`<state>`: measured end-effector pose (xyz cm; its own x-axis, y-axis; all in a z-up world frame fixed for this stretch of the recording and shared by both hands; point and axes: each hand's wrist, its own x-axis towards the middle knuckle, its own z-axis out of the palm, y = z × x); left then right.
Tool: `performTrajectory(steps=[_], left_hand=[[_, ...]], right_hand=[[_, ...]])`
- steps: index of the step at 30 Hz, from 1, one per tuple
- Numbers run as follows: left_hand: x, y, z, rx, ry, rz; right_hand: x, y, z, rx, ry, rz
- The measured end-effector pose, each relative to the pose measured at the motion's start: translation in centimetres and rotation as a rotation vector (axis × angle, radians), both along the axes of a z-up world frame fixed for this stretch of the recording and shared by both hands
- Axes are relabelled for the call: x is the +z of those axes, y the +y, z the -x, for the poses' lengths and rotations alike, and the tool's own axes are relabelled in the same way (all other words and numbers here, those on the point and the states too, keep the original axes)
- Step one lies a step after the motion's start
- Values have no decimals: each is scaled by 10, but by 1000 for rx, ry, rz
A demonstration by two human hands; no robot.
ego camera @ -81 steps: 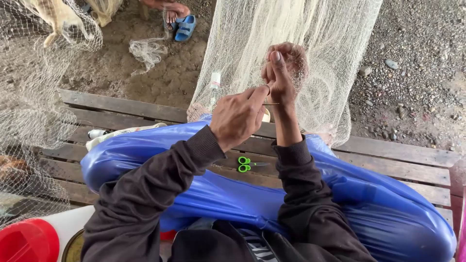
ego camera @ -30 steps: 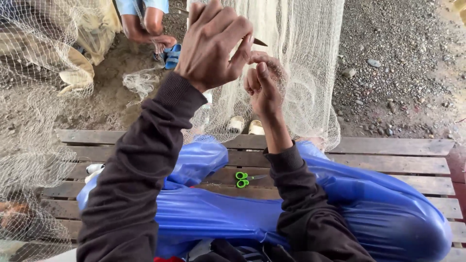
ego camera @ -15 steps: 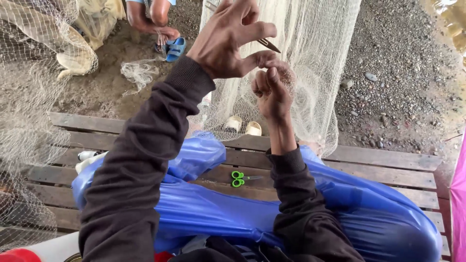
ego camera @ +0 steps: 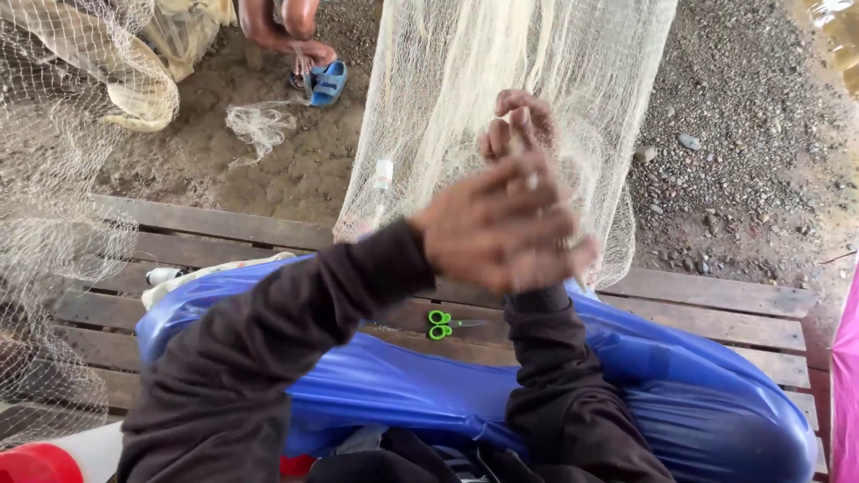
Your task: Repairing a fishing net by weaving and knotting using a shuttle
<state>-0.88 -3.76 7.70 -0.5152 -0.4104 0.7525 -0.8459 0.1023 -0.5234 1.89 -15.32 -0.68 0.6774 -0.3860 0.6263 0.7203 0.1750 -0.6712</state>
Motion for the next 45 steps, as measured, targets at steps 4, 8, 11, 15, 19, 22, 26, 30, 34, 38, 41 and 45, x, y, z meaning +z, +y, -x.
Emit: performTrajectory(steps=[4,8,11,15,19,22,26,30,34,38,41,45], left_hand=[[-21,10,22,219,145,-10],[-29,-6,45,261,273,-83],[-43,-23,63,208,339,-20],[-48,-32,70,182,382,-46],[-64,-34,69,187,389,-76],[-73,-31,63,233,372,-237],[-70,-22,58,241,363,-204],[-65,-17,56,183,374,-150],[-49,-10,47,115,361,-154],[-18,-2,30,108,193,-269],[7,5,4,142,122,-237],[41,11,-54,467,-104,-235]], right_hand=[[8,6,10,71,-8,-28],[5,2,6,161,-52,-93],[6,1,6,169,-104,-189],[5,-3,7,238,-94,-284],[5,3,7,242,-106,-290],[2,4,4,265,-153,-268],[-6,3,-3,96,-108,-157],[-2,3,-2,-159,-85,17],[3,7,-3,-199,-136,-25],[3,1,-5,-88,-174,-104],[-2,-6,-7,-75,-158,-103],[-8,-13,-11,-90,-24,-121]])
